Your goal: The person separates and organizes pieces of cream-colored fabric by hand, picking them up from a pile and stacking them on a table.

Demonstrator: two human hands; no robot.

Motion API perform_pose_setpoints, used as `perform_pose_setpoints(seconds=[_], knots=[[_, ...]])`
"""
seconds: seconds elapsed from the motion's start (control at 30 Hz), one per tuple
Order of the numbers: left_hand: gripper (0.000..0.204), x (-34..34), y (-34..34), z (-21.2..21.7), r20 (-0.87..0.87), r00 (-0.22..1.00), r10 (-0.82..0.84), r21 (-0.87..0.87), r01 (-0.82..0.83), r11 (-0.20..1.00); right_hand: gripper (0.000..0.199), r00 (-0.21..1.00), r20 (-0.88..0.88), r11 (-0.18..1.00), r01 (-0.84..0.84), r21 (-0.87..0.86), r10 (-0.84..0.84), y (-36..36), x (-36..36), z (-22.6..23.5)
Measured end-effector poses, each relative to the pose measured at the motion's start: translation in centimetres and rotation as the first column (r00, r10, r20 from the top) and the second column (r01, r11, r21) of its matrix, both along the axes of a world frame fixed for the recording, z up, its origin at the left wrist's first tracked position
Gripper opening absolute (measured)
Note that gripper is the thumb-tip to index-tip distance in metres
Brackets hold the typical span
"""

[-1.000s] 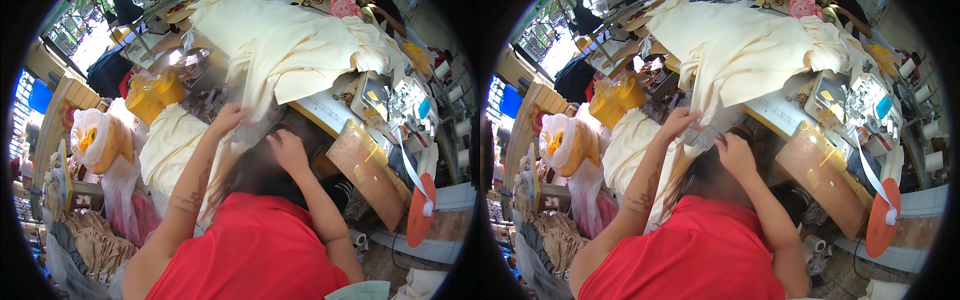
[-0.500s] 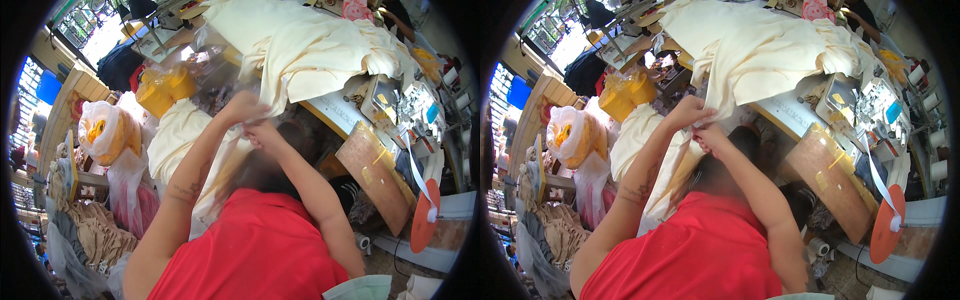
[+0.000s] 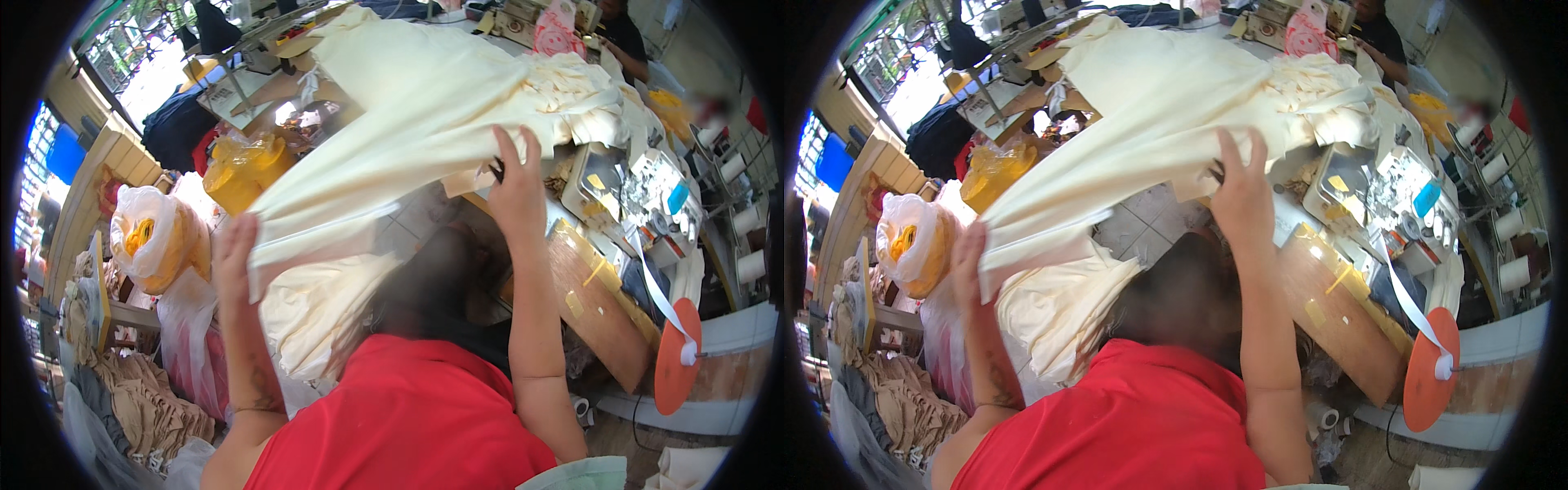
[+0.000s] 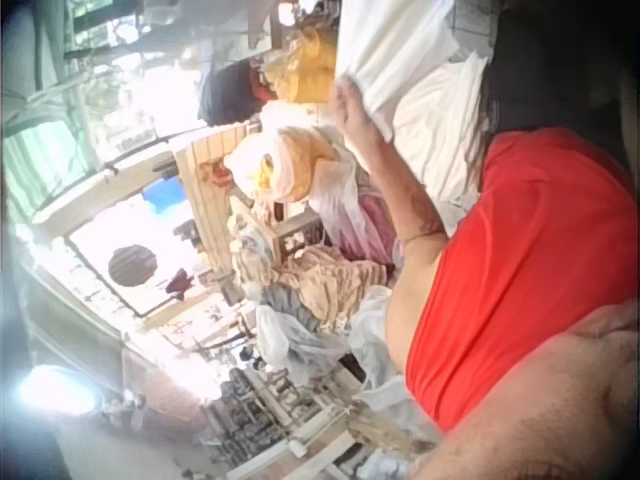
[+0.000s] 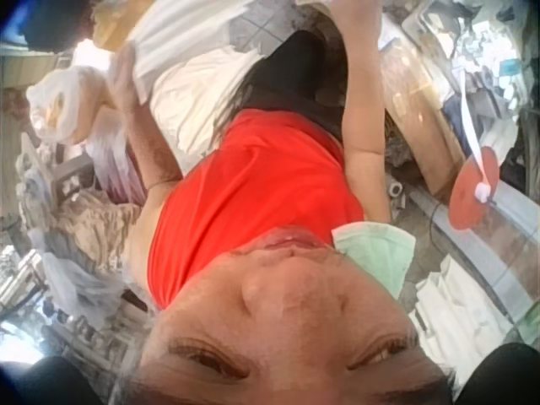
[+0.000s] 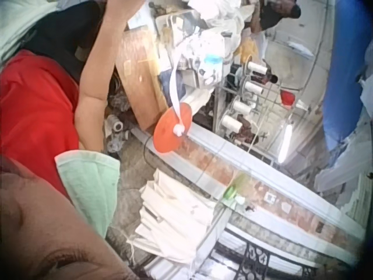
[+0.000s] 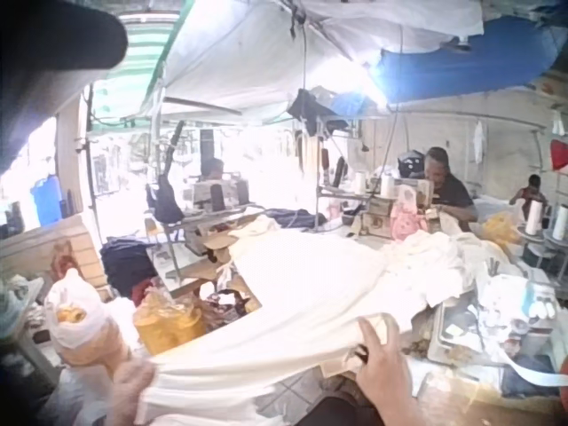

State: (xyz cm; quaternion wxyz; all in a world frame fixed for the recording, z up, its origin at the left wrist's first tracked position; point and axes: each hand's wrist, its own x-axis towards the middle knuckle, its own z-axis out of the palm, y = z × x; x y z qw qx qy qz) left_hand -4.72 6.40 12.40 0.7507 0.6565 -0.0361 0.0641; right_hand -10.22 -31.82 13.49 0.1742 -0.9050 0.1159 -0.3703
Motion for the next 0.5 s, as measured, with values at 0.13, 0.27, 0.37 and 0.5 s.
perform_pose_setpoints(seconds=[0.13, 0.27, 0.37, 0.5], knots=[[0.036, -4.7, 10.1, 4.0, 0.135, 0.976, 0.173, -0.199, -0.145, 0.969, 0.055, 0.971, 0.15, 0.98, -0.173, -0.099, 0.187, -2.0, 2.2, 2.0], [0.038, -8.7, 19.2, 6.3, 0.329, 0.877, 0.349, -0.254, -0.274, 0.928, 0.052, 0.909, 0.034, 0.908, -0.416, 0.059, 0.414, 0.5, 3.3, 4.8], [0.041, -11.2, 24.0, 7.3, 0.484, 0.777, 0.403, -0.276, -0.301, 0.913, 0.056, 0.8, 0.039, 0.8, -0.6, 0.02, 0.599, 4.2, 4.9, 4.9], [0.046, -13.0, 26.8, 8.1, 0.598, 0.705, 0.382, -0.268, -0.273, 0.924, 0.065, 0.522, -0.208, 0.55, -0.676, 0.491, 0.827, 8.5, 6.6, 2.1]])
